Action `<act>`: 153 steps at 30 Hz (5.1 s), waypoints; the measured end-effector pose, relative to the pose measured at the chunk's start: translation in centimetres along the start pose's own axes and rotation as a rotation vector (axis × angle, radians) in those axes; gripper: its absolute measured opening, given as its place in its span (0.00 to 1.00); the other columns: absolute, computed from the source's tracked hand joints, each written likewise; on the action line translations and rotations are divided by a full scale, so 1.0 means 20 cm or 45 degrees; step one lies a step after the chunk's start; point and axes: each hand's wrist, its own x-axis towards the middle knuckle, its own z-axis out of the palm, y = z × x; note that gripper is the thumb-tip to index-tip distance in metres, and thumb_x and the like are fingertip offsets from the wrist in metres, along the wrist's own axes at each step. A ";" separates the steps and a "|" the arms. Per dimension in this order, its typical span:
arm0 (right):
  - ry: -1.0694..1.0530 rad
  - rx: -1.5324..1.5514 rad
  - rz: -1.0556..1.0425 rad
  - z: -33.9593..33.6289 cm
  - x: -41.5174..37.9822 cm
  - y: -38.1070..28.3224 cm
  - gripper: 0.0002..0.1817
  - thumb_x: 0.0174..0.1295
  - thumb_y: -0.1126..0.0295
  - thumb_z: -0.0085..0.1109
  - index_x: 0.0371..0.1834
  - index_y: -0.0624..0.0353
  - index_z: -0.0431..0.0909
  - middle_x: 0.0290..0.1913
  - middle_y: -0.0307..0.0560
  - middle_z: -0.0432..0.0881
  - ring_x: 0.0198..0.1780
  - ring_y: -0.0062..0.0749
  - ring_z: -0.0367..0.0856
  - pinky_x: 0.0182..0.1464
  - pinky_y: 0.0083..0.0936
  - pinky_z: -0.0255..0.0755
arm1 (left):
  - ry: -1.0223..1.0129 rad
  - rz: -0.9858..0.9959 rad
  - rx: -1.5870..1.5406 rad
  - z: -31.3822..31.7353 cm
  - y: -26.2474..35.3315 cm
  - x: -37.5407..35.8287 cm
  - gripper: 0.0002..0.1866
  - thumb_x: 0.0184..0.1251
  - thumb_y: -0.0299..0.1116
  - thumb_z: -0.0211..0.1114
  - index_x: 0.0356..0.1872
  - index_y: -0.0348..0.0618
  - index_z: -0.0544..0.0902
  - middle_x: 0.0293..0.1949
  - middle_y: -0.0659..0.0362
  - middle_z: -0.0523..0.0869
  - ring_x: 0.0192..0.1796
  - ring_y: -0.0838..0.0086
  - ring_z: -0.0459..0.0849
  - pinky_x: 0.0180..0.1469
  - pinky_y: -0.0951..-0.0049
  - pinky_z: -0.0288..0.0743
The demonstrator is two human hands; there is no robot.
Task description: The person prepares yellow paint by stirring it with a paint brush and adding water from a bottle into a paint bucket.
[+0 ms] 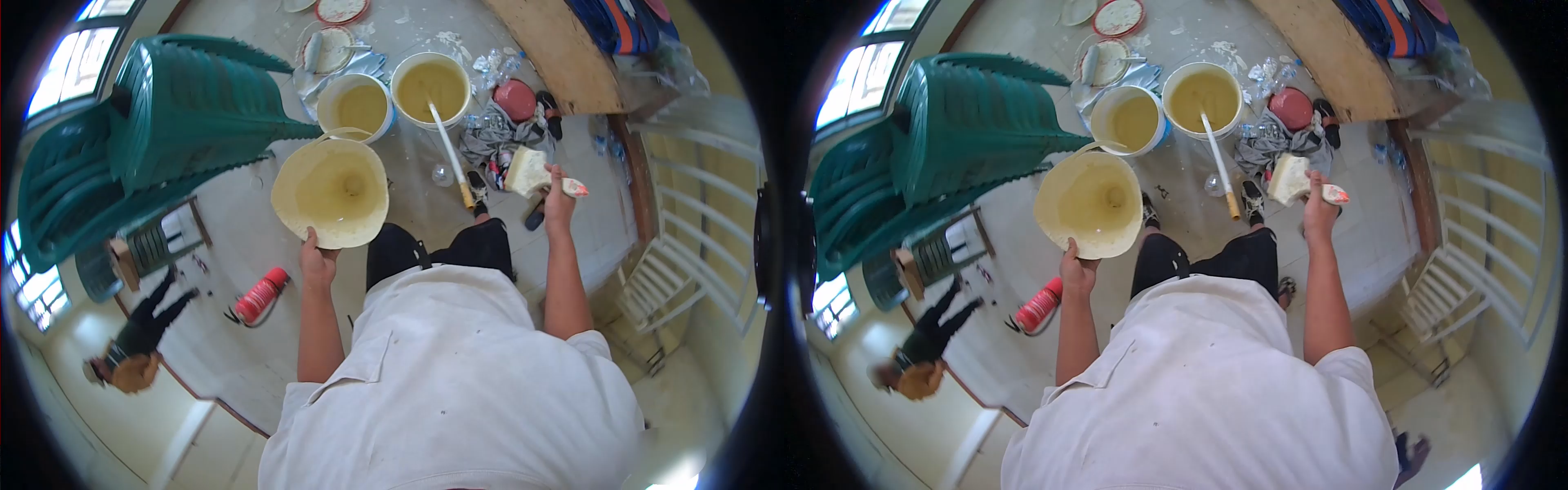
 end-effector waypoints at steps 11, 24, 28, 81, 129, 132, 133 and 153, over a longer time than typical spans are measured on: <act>0.488 0.206 0.013 0.58 -0.75 0.00 0.23 0.64 0.52 0.48 0.46 0.64 0.74 0.46 0.47 0.75 0.47 0.31 0.76 0.48 0.28 0.73 | -0.270 -0.244 0.549 -0.34 0.63 0.52 0.22 0.70 0.40 0.47 0.62 0.48 0.59 0.58 0.57 0.70 0.58 0.63 0.71 0.57 0.53 0.68; 0.451 0.163 0.190 0.83 -1.06 0.14 0.20 0.65 0.55 0.47 0.42 0.62 0.75 0.46 0.44 0.76 0.50 0.28 0.74 0.50 0.27 0.72 | -0.289 -0.354 0.761 -0.41 0.59 0.68 0.20 0.69 0.38 0.50 0.59 0.46 0.63 0.54 0.57 0.74 0.55 0.68 0.74 0.54 0.61 0.69; 0.465 0.049 0.213 0.86 -0.97 0.30 0.20 0.67 0.55 0.46 0.42 0.63 0.75 0.47 0.43 0.76 0.51 0.27 0.73 0.52 0.27 0.69 | -0.243 -0.387 0.877 -0.36 0.52 0.74 0.20 0.68 0.37 0.51 0.59 0.45 0.64 0.54 0.57 0.74 0.55 0.68 0.74 0.53 0.64 0.70; 0.558 0.645 -0.800 1.62 0.29 1.47 0.28 0.65 0.50 0.42 0.46 0.70 0.69 0.47 0.59 0.75 0.50 0.43 0.75 0.54 0.35 0.69 | -0.693 -0.484 1.100 -0.55 -1.42 2.96 0.22 0.60 0.27 0.55 0.57 0.39 0.65 0.49 0.53 0.76 0.48 0.66 0.79 0.43 0.63 0.80; -0.544 -0.306 -0.651 2.50 0.36 1.53 0.13 0.57 0.68 0.58 0.41 0.64 0.80 0.39 0.42 0.82 0.34 0.18 0.78 0.39 0.16 0.72 | -0.308 0.096 0.062 -0.78 -0.78 2.82 0.29 0.52 0.23 0.53 0.59 0.44 0.61 0.52 0.55 0.72 0.53 0.65 0.75 0.51 0.60 0.75; -0.705 -0.868 -1.171 2.83 0.58 1.66 0.11 0.55 0.66 0.56 0.39 0.57 0.81 0.34 0.52 0.83 0.34 0.41 0.82 0.42 0.30 0.73 | -0.335 0.091 -0.009 -0.80 -0.81 2.84 0.30 0.51 0.21 0.54 0.59 0.46 0.60 0.51 0.57 0.72 0.50 0.69 0.76 0.47 0.70 0.76; -0.740 -1.109 -1.061 2.93 0.71 1.74 0.11 0.55 0.66 0.56 0.39 0.57 0.81 0.36 0.55 0.81 0.38 0.47 0.80 0.44 0.34 0.73 | -0.344 0.101 -0.002 -0.80 -0.83 2.85 0.30 0.51 0.21 0.54 0.59 0.46 0.60 0.51 0.57 0.72 0.50 0.69 0.76 0.47 0.70 0.76; -1.315 -1.557 -1.266 3.32 0.94 2.37 0.11 0.52 0.69 0.53 0.39 0.48 0.80 0.39 0.50 0.80 0.44 0.45 0.78 0.47 0.40 0.71 | -0.389 0.266 0.102 -0.88 -0.86 2.88 0.24 0.51 0.20 0.54 0.54 0.34 0.65 0.48 0.55 0.74 0.51 0.70 0.74 0.56 0.73 0.65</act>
